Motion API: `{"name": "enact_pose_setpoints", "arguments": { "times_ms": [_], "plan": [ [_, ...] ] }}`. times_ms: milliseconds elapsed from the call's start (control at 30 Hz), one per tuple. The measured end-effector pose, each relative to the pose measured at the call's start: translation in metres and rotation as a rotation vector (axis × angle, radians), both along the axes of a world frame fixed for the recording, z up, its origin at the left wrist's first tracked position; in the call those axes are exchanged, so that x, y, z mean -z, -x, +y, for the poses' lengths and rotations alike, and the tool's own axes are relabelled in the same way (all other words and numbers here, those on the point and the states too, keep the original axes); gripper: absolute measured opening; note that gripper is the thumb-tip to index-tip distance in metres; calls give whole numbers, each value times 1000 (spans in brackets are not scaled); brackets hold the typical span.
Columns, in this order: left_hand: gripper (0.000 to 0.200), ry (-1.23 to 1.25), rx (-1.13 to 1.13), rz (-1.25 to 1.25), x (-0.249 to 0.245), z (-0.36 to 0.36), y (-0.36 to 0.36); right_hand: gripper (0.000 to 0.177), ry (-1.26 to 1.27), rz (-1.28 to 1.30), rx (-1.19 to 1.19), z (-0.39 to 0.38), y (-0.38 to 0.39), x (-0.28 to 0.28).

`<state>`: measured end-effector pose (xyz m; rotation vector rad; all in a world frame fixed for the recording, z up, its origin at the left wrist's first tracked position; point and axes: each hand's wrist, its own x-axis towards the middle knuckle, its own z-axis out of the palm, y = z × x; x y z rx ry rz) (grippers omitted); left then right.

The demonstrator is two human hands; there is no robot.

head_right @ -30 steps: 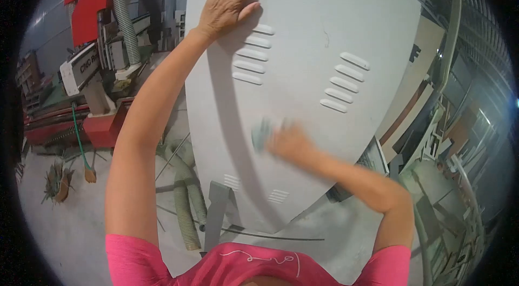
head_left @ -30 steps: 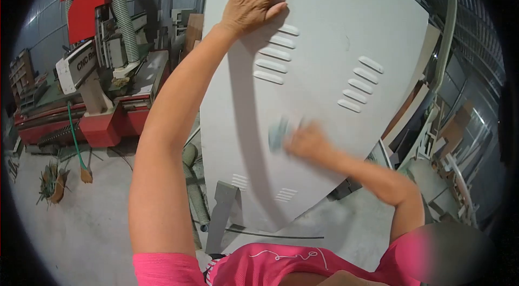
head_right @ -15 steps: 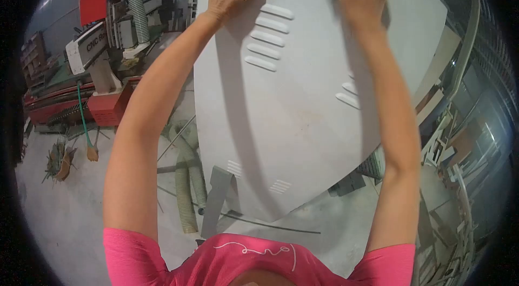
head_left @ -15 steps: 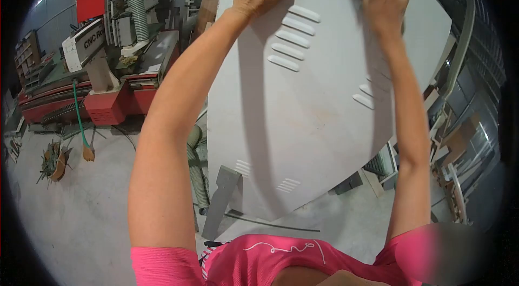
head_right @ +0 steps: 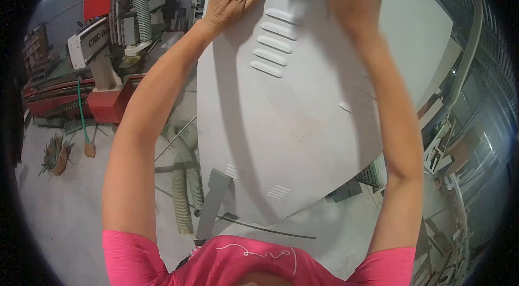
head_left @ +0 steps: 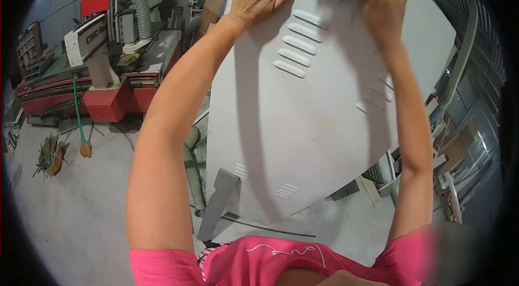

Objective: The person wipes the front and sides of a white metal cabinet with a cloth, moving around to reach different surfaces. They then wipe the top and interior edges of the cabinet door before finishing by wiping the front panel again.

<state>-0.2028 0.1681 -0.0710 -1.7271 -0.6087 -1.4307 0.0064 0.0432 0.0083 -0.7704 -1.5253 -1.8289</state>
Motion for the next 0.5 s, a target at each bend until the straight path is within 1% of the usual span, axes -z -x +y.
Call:
{"name": "enact_pose_setpoints", "arguments": {
  "times_ms": [67, 133, 167, 200, 233, 267, 300, 333, 367, 400, 433, 467, 500],
  "plan": [
    [54, 18, -3, -29, 5, -1, 3, 38, 51, 117, -144, -6, 31, -38],
    [55, 25, -4, -68, 7, 3, 8, 35, -61, 120, -48, 30, 29, -30],
    [54, 28, 32, -59, 7, 10, 13, 42, 83, 157, 97, 44, 30, -15],
    [54, 31, 70, -50, 6, 13, 18, 37, 191, 34, -35, 34, 47, 22],
    [52, -3, 14, 18, 3, 13, 29, 34, 304, -63, 5, 32, 54, 71],
    [52, -5, 16, 13, 0, 13, 39, 30, 376, -217, 126, 36, 60, 129],
    [51, -54, 10, 84, -3, 15, 47, 23, 457, -415, -103, 32, 54, 188],
    [50, -101, 4, 158, -5, 14, 54, 18, 744, -488, -29, 28, 43, 259],
    [48, -108, -49, 212, -8, 6, 63, 15, 886, -577, -190, 19, 29, 304],
    [48, -110, -61, 212, -11, 5, 68, 17, 1103, -644, -163, 11, 21, 323],
    [48, -114, -71, 244, -15, 6, 72, 19, 1011, -596, -226, 15, 24, 311],
    [48, -111, -73, 275, -16, 7, 73, 21, 928, -545, -285, 15, 31, 288],
    [47, -137, -135, 266, -15, 6, 74, 22, 904, -502, -71, 12, 50, 234]
  ]
}}
